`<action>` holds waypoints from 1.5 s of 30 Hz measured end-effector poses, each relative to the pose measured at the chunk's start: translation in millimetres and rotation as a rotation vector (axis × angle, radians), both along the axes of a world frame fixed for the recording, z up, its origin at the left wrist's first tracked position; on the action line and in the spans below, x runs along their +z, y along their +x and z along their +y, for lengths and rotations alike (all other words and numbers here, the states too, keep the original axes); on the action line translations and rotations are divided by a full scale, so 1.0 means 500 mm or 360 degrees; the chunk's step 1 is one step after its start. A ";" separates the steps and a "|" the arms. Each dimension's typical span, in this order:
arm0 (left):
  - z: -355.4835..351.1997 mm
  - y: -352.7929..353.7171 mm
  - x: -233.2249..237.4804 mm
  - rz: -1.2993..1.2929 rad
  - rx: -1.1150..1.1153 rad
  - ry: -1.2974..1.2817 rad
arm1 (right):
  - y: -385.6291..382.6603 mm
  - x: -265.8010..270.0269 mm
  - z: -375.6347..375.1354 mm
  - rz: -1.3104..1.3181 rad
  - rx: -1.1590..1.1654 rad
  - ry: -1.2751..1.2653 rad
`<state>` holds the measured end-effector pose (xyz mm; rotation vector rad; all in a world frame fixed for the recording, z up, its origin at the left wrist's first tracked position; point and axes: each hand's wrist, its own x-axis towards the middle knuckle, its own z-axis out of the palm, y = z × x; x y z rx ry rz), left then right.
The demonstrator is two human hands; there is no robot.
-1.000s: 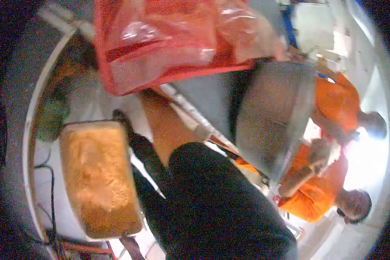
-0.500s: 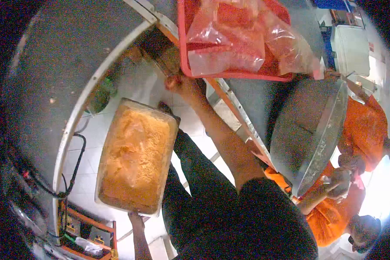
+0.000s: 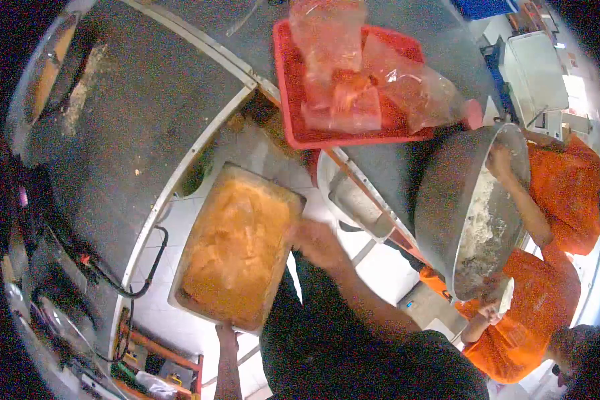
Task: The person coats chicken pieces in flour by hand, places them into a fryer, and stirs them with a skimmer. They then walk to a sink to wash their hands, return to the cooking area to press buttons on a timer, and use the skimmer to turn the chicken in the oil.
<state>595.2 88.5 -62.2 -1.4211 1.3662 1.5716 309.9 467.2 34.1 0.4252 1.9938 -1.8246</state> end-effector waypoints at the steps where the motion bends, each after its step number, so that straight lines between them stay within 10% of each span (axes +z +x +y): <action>1: 0.013 -0.027 0.018 -0.0054 0.0017 -0.0021 | 0.048 -0.036 -0.028 0.0007 0.0087 0.0076; 17: 0.203 -0.164 -0.068 0.0065 0.0339 0.0334 | 0.071 -0.118 -0.008 -0.0388 -0.0018 0.0196; 23: 0.254 -0.217 -0.129 0.0341 -0.0244 0.0122 | 0.049 -0.111 0.006 -0.0385 0.0030 0.0168; 30: 0.342 -0.515 -0.302 0.0467 -0.0121 0.0290 | 0.004 -0.122 0.002 -0.0430 0.0098 0.0046; 32: 0.387 -0.604 -0.370 0.0395 -0.0334 0.0406 | -0.027 -0.112 0.007 -0.0468 0.0090 0.0067; 33: 0.410 -0.633 -0.426 0.0899 -0.1541 -0.0085 | -0.042 -0.103 0.010 -0.0490 0.0092 0.0079; 35: 0.451 -0.659 -0.575 0.1403 -0.2632 -0.0605 | -0.069 -0.089 0.016 -0.0419 -0.0041 -0.0010; 37: 0.513 -0.719 -0.545 0.1245 -0.2543 -0.0494 | -0.093 -0.079 0.023 -0.0306 -0.0180 -0.0021; 41: 0.653 -0.764 -0.525 0.0388 -0.0052 0.0556 | -0.104 -0.082 0.043 -0.0176 -0.0280 -0.0032; 45: 0.554 -0.711 -0.413 0.0681 -0.0670 -0.0294 | -0.073 -0.090 0.040 -0.0161 -0.0328 0.0004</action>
